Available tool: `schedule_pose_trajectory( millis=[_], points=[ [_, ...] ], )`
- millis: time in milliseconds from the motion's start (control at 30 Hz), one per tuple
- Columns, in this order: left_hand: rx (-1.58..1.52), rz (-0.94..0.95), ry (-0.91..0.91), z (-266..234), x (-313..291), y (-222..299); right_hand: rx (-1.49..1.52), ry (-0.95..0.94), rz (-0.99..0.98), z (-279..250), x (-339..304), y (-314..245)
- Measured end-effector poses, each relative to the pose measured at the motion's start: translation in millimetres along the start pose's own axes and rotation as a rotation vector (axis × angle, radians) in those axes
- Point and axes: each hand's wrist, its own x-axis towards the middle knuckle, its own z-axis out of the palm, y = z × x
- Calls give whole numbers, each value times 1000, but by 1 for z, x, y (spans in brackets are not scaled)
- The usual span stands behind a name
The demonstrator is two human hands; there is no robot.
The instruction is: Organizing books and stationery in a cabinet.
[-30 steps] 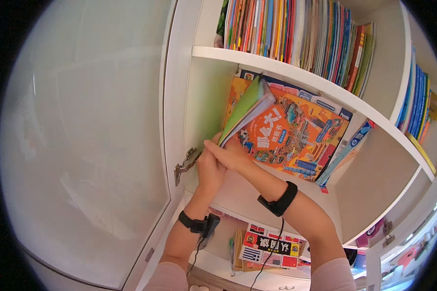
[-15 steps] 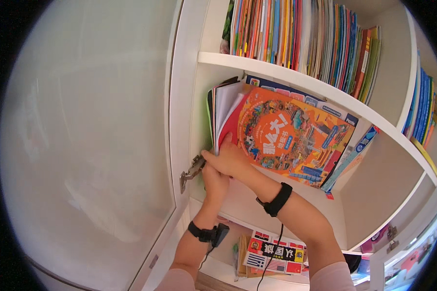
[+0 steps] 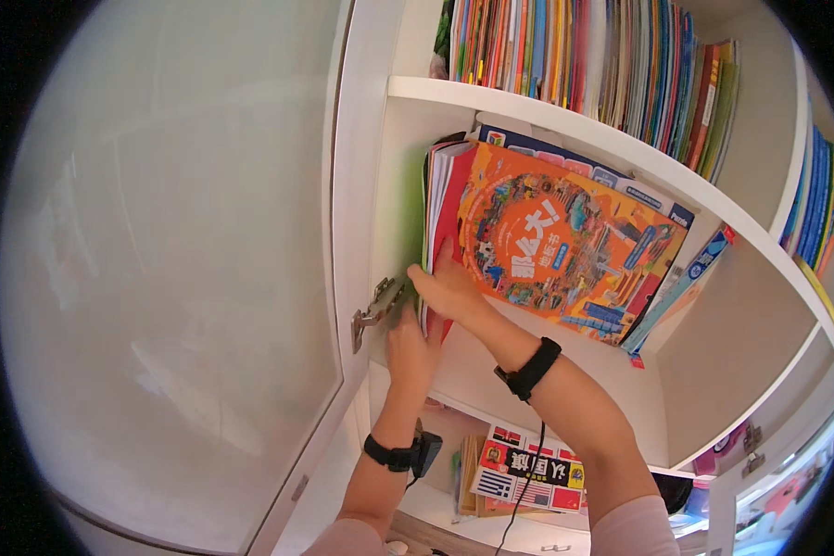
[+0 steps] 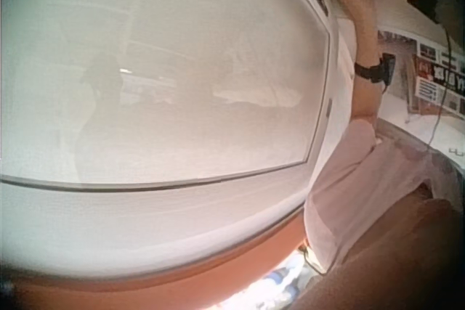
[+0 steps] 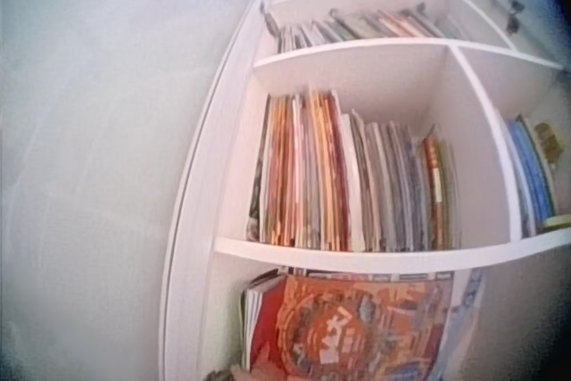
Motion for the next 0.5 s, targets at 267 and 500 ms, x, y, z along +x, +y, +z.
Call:
schedule_pose_trajectory(
  millis=[267, 500],
  points=[
    [158, -83, -125, -10, 0, -11, -6, 47, -79, -10, -8, -9],
    [103, -106, -193, -18, -18, -17, 76, 61, -32, -3, -4, -1]
  ],
)
